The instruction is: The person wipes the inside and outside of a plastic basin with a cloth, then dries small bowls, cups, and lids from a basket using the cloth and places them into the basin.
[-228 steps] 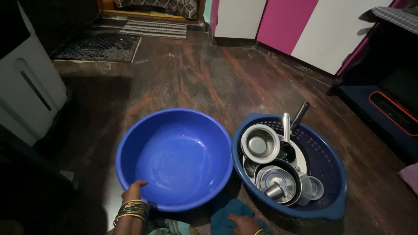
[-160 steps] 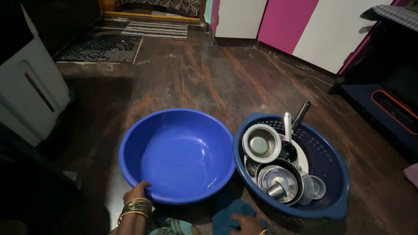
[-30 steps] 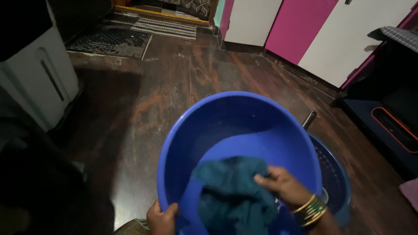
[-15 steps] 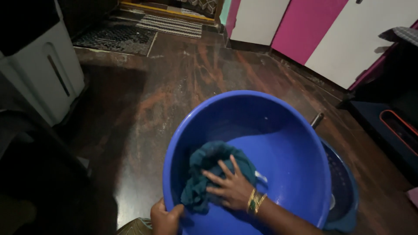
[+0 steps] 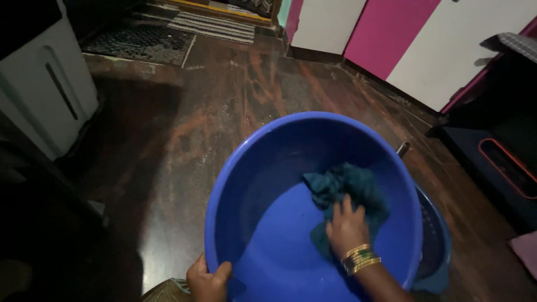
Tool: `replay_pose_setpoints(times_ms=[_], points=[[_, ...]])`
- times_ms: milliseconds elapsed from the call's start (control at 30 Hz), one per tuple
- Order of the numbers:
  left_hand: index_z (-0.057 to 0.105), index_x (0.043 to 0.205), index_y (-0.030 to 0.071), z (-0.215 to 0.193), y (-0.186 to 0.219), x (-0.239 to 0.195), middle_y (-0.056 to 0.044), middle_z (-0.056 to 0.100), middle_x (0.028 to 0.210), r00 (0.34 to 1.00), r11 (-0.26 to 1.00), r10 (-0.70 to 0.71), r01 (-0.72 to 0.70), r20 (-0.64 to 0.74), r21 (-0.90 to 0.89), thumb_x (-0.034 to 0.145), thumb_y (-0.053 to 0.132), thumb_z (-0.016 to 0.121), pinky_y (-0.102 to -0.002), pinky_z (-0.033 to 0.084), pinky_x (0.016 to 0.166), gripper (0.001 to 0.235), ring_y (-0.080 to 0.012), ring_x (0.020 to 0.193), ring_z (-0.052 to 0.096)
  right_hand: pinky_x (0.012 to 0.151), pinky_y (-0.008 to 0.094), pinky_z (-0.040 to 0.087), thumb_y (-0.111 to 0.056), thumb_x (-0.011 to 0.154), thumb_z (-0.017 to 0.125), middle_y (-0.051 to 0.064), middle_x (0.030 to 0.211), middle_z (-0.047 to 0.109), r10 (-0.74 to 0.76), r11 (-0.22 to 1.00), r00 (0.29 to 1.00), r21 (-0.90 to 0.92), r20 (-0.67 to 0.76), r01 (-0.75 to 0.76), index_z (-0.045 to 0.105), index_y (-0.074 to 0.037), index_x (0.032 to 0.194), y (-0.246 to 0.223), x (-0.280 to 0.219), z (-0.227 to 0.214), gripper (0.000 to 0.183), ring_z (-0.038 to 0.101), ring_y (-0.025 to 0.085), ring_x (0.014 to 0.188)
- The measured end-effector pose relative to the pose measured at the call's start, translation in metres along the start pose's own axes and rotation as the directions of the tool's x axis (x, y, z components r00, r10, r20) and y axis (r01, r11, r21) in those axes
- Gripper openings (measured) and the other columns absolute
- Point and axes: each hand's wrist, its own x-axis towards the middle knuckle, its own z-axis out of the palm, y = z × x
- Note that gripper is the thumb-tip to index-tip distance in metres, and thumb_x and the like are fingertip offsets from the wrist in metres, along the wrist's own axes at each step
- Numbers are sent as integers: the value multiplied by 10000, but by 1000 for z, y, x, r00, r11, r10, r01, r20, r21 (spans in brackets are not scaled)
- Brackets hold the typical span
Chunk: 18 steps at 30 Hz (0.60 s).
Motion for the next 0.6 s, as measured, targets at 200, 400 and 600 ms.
replay_pose_setpoints(times_ms=[200,400,600], points=[[786,974,-25,4,5,-1,-113,757,685,1000,1000,6,-6,-13,-8,681,-3,674,-303,556,567,314,-174,582,691,979,486,476,-177,677,764,328,1366,436,-308,765,951,590,-18,259,584,53,1311,-61,-91,88,698,544,479,1156],[786,932,-27,2,7,-4,-80,748,691,995,992,99,-97,26,-79,649,-20,671,-287,559,586,306,-136,595,666,976,481,482,-6,810,643,351,1327,496,-440,714,892,561,-105,418,657,81,1232,-140,-70,54,432,592,438,1080],[757,751,-65,3,13,-5,-110,719,610,999,1000,27,-27,-20,7,680,-43,692,-312,530,527,98,-181,535,659,818,480,516,-55,607,645,352,1250,620,-475,740,816,352,-330,574,759,67,911,-137,-26,-31,347,627,435,931]])
